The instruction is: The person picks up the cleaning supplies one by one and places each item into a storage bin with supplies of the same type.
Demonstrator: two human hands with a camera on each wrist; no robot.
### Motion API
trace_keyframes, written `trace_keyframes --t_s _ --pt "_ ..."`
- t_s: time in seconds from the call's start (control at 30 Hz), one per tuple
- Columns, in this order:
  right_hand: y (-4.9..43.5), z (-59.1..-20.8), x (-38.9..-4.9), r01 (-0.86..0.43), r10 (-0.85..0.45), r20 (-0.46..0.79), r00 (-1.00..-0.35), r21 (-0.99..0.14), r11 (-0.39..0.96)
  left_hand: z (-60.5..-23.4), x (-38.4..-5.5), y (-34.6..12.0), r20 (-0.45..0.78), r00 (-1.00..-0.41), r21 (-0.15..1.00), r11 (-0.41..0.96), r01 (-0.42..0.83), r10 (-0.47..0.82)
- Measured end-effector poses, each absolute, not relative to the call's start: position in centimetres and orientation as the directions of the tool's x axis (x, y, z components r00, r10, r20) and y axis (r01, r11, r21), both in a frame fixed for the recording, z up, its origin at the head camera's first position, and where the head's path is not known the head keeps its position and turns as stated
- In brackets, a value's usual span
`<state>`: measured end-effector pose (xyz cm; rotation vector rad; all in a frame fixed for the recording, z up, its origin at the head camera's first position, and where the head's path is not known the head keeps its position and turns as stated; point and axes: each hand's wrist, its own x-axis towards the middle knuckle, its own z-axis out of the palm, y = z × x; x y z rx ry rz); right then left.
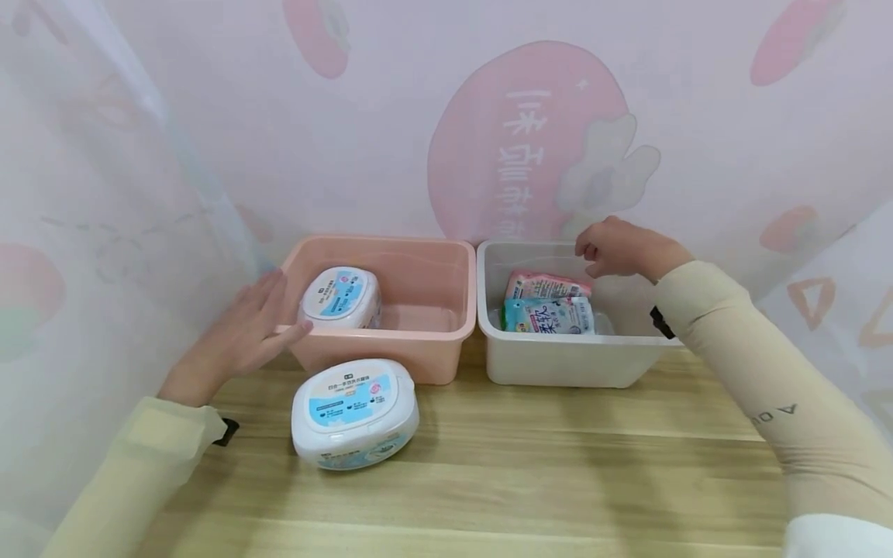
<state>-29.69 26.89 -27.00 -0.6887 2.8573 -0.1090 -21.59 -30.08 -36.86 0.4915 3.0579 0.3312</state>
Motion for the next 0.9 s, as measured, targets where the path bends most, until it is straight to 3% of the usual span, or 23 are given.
trace_keyframes --t_s 0.43,0.9 --pt "31.6 -25.2 -24.5 -0.355 -0.359 -0.136 -0.923 -0.053 0.933 -36.5 -21.5 -30.8 0.000 -0.948 0.222 0.924 0.310 0.318" --pt "34.9 -30.4 -20.9 -0.304 -0.312 -0.065 -0.948 -0.111 0.946 -37.0 -21.8 -31.0 0.001 -0.952 0.211 0.930 0.300 0.307"
